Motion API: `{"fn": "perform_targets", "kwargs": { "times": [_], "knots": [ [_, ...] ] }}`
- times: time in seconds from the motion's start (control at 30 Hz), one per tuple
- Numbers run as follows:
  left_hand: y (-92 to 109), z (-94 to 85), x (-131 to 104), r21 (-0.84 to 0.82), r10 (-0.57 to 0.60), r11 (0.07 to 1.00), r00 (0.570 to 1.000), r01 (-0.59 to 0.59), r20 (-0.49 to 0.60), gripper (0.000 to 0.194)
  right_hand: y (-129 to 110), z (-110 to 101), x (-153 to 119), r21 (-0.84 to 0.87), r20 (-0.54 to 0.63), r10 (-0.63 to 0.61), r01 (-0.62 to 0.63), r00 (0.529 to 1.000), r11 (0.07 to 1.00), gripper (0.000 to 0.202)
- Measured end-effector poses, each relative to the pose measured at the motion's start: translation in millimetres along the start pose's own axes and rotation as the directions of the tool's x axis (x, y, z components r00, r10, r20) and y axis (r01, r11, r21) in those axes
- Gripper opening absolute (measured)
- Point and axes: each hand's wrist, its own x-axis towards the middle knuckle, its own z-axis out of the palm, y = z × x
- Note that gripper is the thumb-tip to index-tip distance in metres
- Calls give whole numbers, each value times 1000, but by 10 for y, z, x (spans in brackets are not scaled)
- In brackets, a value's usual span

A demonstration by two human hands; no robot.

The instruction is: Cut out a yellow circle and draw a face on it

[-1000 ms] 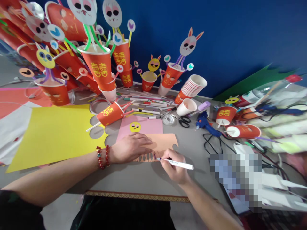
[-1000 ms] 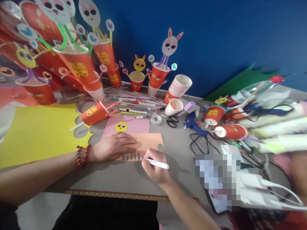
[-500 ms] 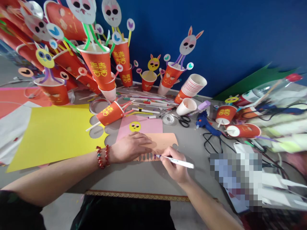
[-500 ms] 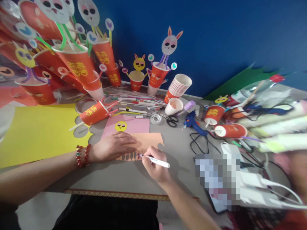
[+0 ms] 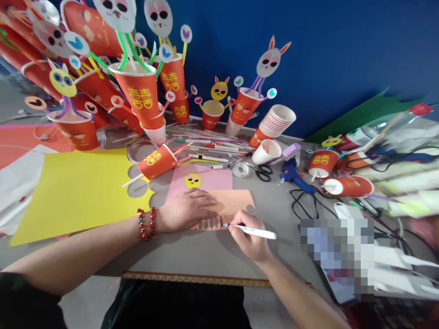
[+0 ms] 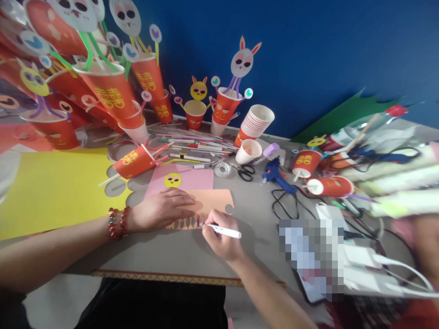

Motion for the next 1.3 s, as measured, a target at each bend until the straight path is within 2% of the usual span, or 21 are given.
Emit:
{"fn": "perform_targets", "kwargs": {
  "times": [0.53, 1.03, 1.3],
  "knots": [
    [-8, 19, -11, 5, -14, 1000, 1000, 14, 23, 35, 19, 14, -15, -27, -33, 39, -40, 999, 999, 21],
    [-3, 9, -2, -2, 6, 1000, 1000, -6, -29, 33, 7, 14, -9, -43, -34, 38, -40, 999, 998, 21],
    [-8, 18, -6, -2, 8, 1000, 1000, -8, -20, 33, -6, 12, -10, -27, -41, 46, -47, 998, 999, 21]
  ]
}}
